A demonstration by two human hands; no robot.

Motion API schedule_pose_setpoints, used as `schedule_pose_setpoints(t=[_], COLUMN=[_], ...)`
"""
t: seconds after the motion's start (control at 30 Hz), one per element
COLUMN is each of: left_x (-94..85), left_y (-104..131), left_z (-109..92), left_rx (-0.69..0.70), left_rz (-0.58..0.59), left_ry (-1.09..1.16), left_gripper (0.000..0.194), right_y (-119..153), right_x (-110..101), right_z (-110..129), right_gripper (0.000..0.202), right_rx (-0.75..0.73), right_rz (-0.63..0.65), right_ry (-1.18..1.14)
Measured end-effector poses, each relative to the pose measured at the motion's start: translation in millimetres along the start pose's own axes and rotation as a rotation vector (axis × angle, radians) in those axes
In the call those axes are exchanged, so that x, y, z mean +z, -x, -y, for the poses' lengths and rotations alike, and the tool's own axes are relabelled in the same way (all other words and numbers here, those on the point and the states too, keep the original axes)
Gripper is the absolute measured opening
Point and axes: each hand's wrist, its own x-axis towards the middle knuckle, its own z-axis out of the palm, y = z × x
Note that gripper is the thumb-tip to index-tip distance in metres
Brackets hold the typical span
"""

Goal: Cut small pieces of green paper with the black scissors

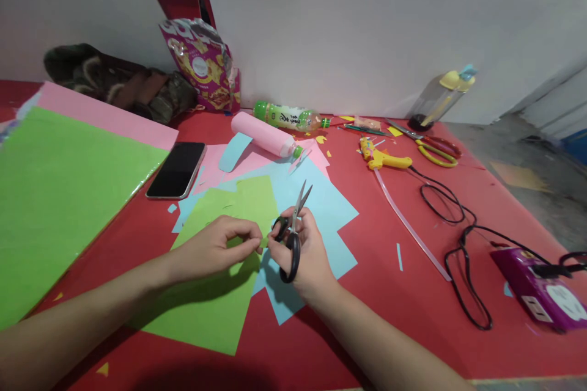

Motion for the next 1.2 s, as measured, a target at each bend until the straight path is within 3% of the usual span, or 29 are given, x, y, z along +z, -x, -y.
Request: schedule_pose_setpoints(t=[0.53,0.8,1.0,1.1,1.2], left_x=[1.4,-1.5,-3.9,-8.9,-13.5], left_y=[0,0,0,0,0], left_z=[0,3,3,-1,-4], left_rx=[0.025,0.123,0.099,0.071,0.017], left_rz=[-0.086,0.020,0.063,0.000,-0.180], left_ry=[-0.123,-0.189,-0.168,-0.069,0.073], left_gripper=[0.019,0.017,0.017,0.015,0.015], right_y=[1,3,5,5,6], right_x=[1,4,4,4,4], right_z=[4,4,6,5,6], right_gripper=[0.034,0.035,0.034,0.033,0.032], right_rx=[-0.023,-0.004,0.010,0.024,0.046], right_rz=[0.000,0.040,0.090,0.121,0.188], right_ry=[0.107,0.174,0.235,0.219,0.176])
